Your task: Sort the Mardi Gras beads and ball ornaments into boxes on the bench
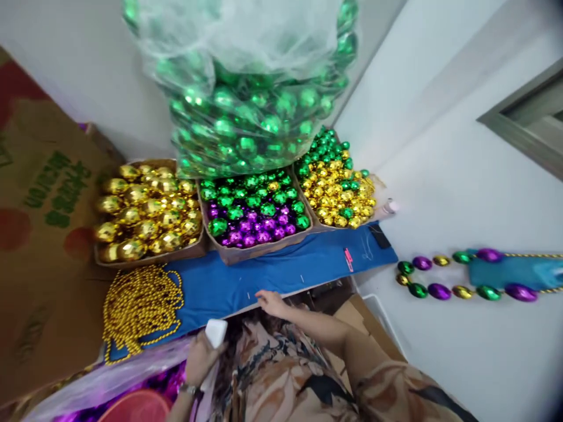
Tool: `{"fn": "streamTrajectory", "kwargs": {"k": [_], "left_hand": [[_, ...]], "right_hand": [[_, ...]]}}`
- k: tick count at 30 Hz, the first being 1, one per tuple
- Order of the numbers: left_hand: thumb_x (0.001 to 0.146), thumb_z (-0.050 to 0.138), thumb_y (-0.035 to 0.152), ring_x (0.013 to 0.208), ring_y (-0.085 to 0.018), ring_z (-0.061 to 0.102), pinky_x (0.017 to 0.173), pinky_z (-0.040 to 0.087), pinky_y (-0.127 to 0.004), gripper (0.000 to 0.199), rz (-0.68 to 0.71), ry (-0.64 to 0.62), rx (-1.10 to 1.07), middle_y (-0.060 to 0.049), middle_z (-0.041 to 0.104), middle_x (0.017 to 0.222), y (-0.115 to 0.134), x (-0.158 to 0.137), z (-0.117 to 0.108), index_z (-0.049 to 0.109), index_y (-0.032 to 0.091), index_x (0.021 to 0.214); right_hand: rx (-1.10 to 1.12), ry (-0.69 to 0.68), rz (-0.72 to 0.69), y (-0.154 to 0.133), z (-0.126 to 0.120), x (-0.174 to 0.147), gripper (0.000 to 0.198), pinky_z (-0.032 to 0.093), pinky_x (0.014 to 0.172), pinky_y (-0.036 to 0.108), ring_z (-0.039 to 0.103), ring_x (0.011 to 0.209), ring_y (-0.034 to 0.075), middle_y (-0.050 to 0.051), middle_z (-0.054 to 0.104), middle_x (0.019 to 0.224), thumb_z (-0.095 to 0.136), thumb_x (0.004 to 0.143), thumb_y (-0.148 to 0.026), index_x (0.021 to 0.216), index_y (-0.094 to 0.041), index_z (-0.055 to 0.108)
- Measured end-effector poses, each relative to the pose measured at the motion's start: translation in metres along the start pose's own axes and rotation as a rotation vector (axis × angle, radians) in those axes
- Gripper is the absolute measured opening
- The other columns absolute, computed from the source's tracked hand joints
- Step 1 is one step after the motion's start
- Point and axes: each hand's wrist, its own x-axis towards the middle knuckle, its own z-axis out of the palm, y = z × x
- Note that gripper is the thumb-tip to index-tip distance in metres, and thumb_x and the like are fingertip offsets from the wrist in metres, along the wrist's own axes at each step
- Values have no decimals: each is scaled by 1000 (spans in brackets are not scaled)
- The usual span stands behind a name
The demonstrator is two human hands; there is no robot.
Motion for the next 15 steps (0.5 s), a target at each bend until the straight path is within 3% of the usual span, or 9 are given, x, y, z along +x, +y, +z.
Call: {"fn": "streamTrajectory", "kwargs": {"k": [4, 8, 11, 13, 15], "left_hand": [[82, 56, 39, 114, -36, 52, 95, 43, -41, 65, -22, 101, 205, -22, 52, 121, 38, 65, -20, 38, 1, 132], [83, 56, 36, 107, -36, 56, 85, 45, -42, 57, -131, 102, 333, -20, 53, 119, 51, 96, -26, 44, 4, 128], [84, 56, 30, 118, -43, 48, 92, 41, -51, 63, -213, 123, 419, -28, 48, 127, 59, 98, -20, 39, -1, 136], [87, 50, 23, 128, -42, 39, 101, 34, -53, 65, -92, 119, 494, -31, 40, 138, 74, 95, -8, 33, -1, 145], [91, 42, 19, 129, -32, 41, 107, 32, -43, 60, 126, 33, 527, -23, 41, 143, 96, 93, 12, 34, 11, 150]], "right_hand": [[-76, 69, 108, 63, -62, -9, 35, 51, 82, 23, 70, 90, 15, 2, 75, 97, 45, 94, -19, 122, -22, 65], [-193, 1, 139, 121, -99, -15, 32, 48, 91, 29, 66, 104, 19, 5, 71, 112, 46, 96, -24, 122, -26, 65], [-266, -115, 140, 156, -100, -19, 31, 49, 89, 35, 65, 102, 24, 10, 69, 110, 48, 94, -22, 119, -27, 67], [-293, -178, 121, 169, -90, -20, 34, 49, 88, 37, 64, 103, 25, 11, 66, 113, 47, 94, -18, 120, -28, 66], [-350, -225, 40, 173, -76, -16, 43, 48, 89, 39, 59, 109, 26, 12, 60, 120, 43, 95, -16, 130, -33, 60]]}}
